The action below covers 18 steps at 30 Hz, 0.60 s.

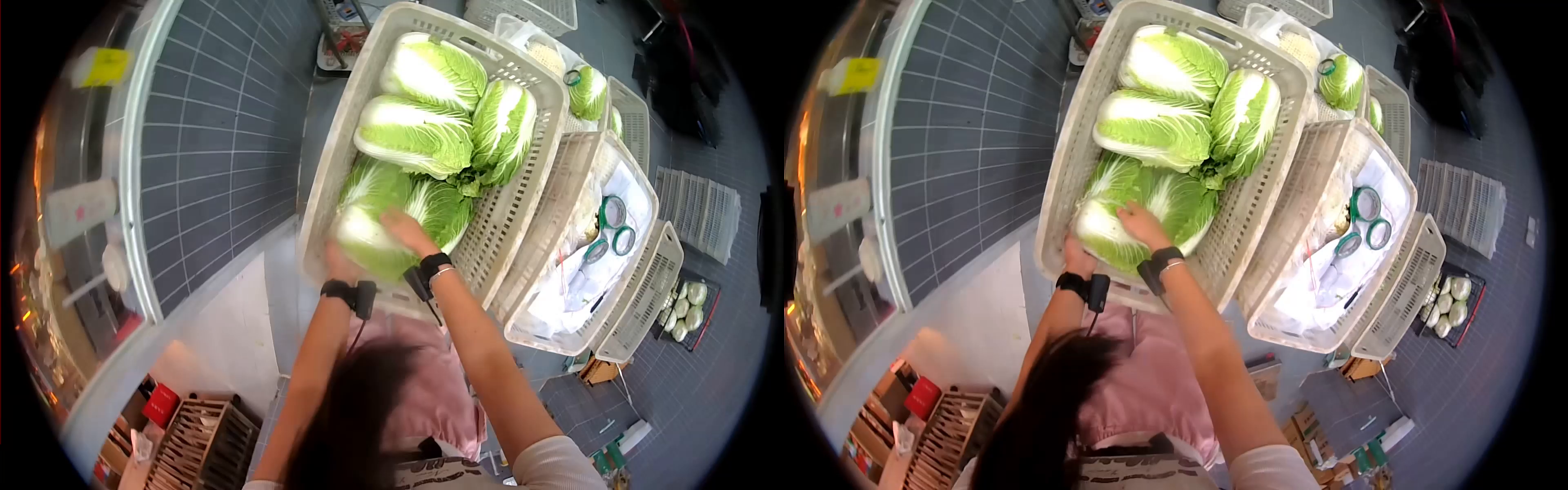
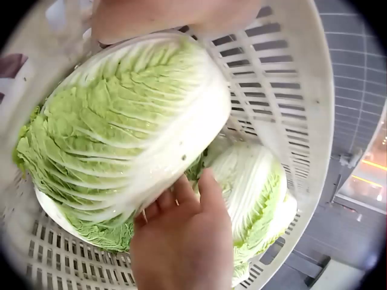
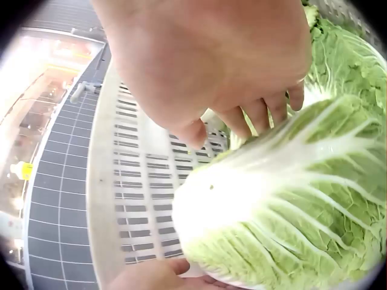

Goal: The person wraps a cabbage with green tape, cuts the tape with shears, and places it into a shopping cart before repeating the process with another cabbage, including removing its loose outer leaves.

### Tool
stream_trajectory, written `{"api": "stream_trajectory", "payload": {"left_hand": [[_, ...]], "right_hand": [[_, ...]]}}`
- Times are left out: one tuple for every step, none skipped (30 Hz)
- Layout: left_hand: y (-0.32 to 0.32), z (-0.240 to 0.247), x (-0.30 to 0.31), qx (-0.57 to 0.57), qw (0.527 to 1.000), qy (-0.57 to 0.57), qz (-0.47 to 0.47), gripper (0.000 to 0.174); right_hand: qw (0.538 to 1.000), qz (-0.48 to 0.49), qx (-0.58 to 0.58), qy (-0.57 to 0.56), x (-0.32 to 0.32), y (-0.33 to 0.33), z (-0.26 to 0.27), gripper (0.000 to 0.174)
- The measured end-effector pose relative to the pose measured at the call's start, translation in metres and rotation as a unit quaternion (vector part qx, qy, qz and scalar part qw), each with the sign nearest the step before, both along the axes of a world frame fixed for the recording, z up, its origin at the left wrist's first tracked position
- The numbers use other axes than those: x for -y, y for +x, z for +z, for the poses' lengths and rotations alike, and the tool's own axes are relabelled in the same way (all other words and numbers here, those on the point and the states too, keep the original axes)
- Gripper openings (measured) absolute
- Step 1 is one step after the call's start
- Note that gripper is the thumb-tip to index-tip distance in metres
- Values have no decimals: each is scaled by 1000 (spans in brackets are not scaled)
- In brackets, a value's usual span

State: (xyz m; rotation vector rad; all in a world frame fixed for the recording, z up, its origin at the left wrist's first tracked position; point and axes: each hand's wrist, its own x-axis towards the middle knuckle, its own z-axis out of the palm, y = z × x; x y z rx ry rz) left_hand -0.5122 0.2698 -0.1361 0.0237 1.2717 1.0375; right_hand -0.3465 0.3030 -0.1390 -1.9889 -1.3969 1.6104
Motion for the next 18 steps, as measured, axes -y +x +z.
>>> {"api": "stream_trajectory", "payload": {"left_hand": [[-10, -13, 8, -69, 991, 53, -103, 50], [-15, -27, 17, -67, 992, 36, -104, 52], [-18, -35, 24, -64, 992, 20, -105, 55], [-12, -34, 20, 5, 998, -62, -1, 56], [-10, -32, 14, 72, 982, -141, 104, 58], [-14, -44, 19, 71, 988, -110, 86, 58], [-22, -79, 38, 70, 992, -80, 66, 57], [-20, -75, 40, 67, 993, -69, 64, 57], [-19, -70, 41, 64, 994, -58, 62, 57], [6, -13, 16, 60, 993, -62, 82, 57], [29, 31, -3, 59, 991, -65, 105, 58], [41, 56, -12, 74, 990, -62, 99, 58], [48, 80, -15, 85, 990, -63, 93, 58], [54, 99, -14, 95, 990, -63, 84, 58], [60, 112, -13, 94, 989, -57, 96, 57], [66, 125, -12, 93, 989, -46, 105, 57], [74, 138, -9, 97, 988, -38, 111, 56], [79, 155, -5, 142, 985, -20, 100, 56]], "right_hand": [[1000, 3, 1, -11, -2, 0, -5, 60], [1000, 7, 1, -26, -1, -1, -9, 62], [999, 11, -1, -38, 0, -4, -9, 64], [998, -12, 8, -63, -5, -6, 5, 60], [998, -27, 14, -60, -9, -6, 15, 57], [997, -42, 20, -57, -8, -5, 21, 55], [997, -58, 26, -55, -4, -3, 25, 52], [995, -100, -3, -30, 7, 1, 24, 49], [989, -144, -30, -3, 17, 5, 24, 46], [981, -185, -56, 29, 24, 9, 24, 43], [980, -184, -28, 66, 29, 13, 33, 41], [978, -182, -1, 101, 33, 16, 52, 38], [974, -181, 24, 132, 36, 18, 73, 36], [970, -170, 30, 173, 38, 25, 94, 33], [965, -161, 50, 200, 39, 29, 116, 33], [959, -154, 70, 229, 41, 33, 141, 32], [950, -150, 95, 257, 45, 40, 169, 32], [943, -124, 121, 283, 50, 48, 200, 31]]}}
